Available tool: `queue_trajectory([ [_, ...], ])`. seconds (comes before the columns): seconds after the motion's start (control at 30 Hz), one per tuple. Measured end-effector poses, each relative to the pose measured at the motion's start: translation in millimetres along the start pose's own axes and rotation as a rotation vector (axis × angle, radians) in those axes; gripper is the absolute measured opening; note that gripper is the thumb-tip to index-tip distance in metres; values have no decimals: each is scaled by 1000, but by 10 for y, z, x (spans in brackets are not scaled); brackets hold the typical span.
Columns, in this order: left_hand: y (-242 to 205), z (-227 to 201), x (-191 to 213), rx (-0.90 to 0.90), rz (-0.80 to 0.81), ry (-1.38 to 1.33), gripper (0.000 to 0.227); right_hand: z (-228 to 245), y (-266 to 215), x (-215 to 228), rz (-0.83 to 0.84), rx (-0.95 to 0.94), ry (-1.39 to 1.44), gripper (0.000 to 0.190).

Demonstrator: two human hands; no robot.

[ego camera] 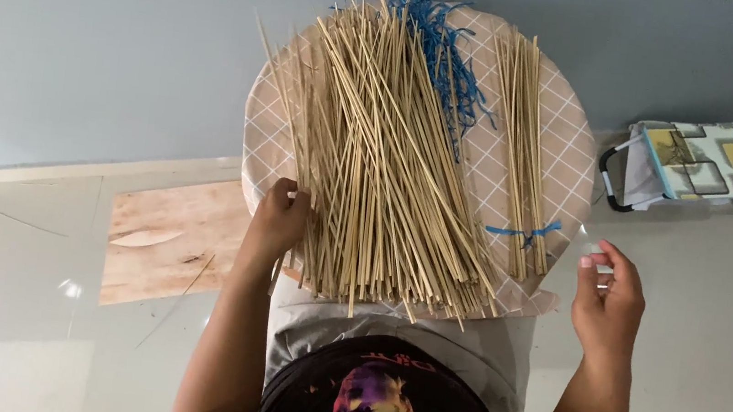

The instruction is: Tying thin bamboo sticks into small bundles using blue plastic ties.

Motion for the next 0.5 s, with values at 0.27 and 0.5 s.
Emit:
queue_trajectory([
  [0.27, 22, -30, 8, 32, 10, -10, 57, 212, 29, -23, 16, 72, 34, 37],
  [0.5, 54, 57, 32, -239, -254, 283, 39, 318, 40, -88, 89, 66, 76, 41],
])
Point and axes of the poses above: each hand's wrist, its own y-axis towards the middle knuckle, its own x-axis out of the back of the hand, z = x × y, the point moved 3 cm from there along y, towards the middle knuckle, and after that the axes turned 13 degrees about x, right-handed, at the moved point
